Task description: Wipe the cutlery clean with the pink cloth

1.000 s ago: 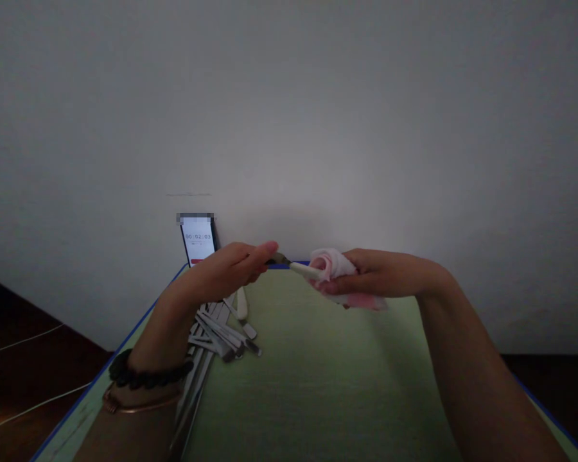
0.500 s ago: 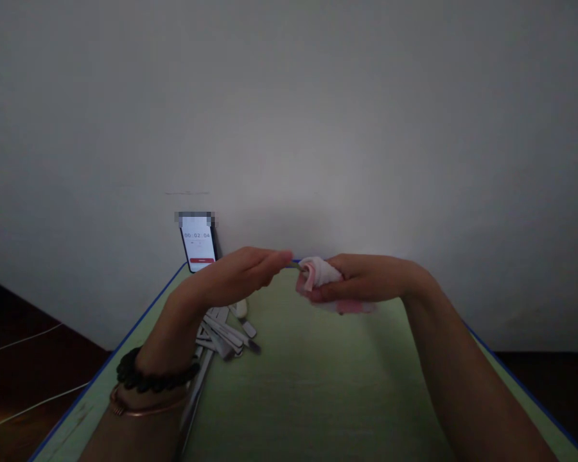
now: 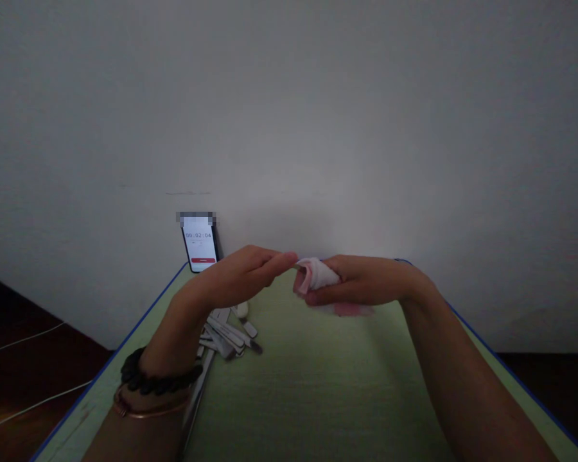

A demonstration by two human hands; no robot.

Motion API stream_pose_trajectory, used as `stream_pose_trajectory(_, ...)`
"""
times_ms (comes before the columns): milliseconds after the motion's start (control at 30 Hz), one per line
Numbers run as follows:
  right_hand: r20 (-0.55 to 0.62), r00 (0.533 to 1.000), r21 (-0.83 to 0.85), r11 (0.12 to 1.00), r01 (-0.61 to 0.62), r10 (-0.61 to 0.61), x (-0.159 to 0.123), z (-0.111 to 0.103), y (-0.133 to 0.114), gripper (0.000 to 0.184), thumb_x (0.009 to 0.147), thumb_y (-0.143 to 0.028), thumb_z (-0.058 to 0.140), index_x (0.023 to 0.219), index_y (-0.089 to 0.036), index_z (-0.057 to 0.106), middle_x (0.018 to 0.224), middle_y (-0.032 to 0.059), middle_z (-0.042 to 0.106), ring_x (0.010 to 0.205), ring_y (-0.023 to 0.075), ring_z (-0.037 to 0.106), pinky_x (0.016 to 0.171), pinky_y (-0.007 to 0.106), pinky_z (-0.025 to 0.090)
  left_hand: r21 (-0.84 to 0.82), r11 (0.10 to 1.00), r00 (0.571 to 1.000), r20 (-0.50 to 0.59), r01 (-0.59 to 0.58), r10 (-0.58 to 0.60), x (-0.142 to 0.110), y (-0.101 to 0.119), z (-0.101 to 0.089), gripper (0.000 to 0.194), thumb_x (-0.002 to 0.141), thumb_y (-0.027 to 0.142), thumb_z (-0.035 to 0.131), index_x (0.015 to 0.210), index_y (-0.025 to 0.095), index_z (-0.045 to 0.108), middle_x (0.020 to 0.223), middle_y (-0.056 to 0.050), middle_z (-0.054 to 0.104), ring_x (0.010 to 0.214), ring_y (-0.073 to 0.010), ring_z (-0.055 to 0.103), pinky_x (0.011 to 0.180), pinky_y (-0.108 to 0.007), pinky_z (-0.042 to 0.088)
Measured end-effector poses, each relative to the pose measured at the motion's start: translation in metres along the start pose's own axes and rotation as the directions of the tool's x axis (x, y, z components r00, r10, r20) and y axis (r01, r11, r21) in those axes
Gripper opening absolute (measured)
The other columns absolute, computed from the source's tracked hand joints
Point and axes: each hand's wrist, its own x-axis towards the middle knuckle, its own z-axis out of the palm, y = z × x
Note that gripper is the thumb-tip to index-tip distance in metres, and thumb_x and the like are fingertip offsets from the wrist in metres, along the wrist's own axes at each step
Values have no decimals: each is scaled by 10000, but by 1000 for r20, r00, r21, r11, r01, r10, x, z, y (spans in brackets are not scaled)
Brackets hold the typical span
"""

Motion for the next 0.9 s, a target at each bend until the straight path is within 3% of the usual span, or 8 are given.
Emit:
stream_pose_trajectory(133, -55, 997, 3, 999, -46, 46, -11, -6, 6, 248, 796, -361, 551, 909, -140, 545, 710, -15, 489, 610, 91, 428, 555, 201, 372, -69, 996, 996, -64, 51, -56, -5, -10, -3, 468, 885, 508, 254, 556, 189, 348, 527, 57, 334, 483, -89, 297, 483, -219, 276)
stream_pose_trajectory(233, -86, 992, -26, 995, -92, 90, -8, -3, 4, 250, 787, -374, 559, 884, -143, 549, 693, -16, 492, 595, 91, 430, 542, 203, 370, -46, 998, 993, -108, 49, -54, -4, -9, -3, 471, 890, 497, 253, 547, 189, 348, 518, 56, 339, 485, -93, 312, 492, -222, 284)
stream_pose_trajectory(400, -36, 999, -64, 997, -38, 36, 8, 6, -8, 247, 821, -382, 500, 732, -152, 513, 593, -39, 436, 530, 81, 401, 507, 202, 350, 19, 1000, 998, -58, 11, -10, -2, 4, -5, 448, 884, 499, 289, 568, 190, 357, 530, 57, 342, 478, -94, 312, 477, -228, 267)
stream_pose_trajectory(500, -49, 999, -25, 1000, -10, 9, 5, 3, -5, 227, 810, -372, 518, 834, -147, 536, 649, -31, 458, 563, 85, 413, 522, 199, 357, 18, 1000, 998, -59, 18, -16, -4, 1, -7, 444, 883, 495, 286, 566, 190, 346, 536, 56, 328, 480, -91, 301, 473, -220, 260)
stream_pose_trajectory(667, -94, 990, -21, 994, -108, 105, -12, -5, 7, 270, 761, -382, 579, 884, -143, 563, 696, -15, 507, 591, 94, 432, 527, 202, 359, 5, 1000, 996, -88, 29, -28, -8, -8, -6, 450, 881, 496, 276, 554, 192, 336, 529, 58, 324, 478, -90, 300, 477, -217, 261)
stream_pose_trajectory(800, -131, 984, -69, 989, -132, 122, -8, -2, -1, 261, 752, -369, 587, 884, -143, 579, 695, -8, 528, 586, 96, 449, 514, 199, 357, 3, 1000, 996, -85, 4, -4, -4, -2, -4, 446, 888, 496, 281, 569, 190, 339, 539, 59, 317, 483, -88, 299, 473, -216, 254)
stream_pose_trajectory(900, -151, 987, -106, 992, -76, 59, 1, 3, -10, 268, 773, -376, 565, 901, -141, 585, 676, -9, 525, 579, 97, 447, 514, 202, 354, -8, 1000, 999, -40, -21, 21, -2, 5, -4, 423, 893, 475, 288, 589, 189, 353, 546, 59, 314, 494, -91, 294, 469, -213, 254)
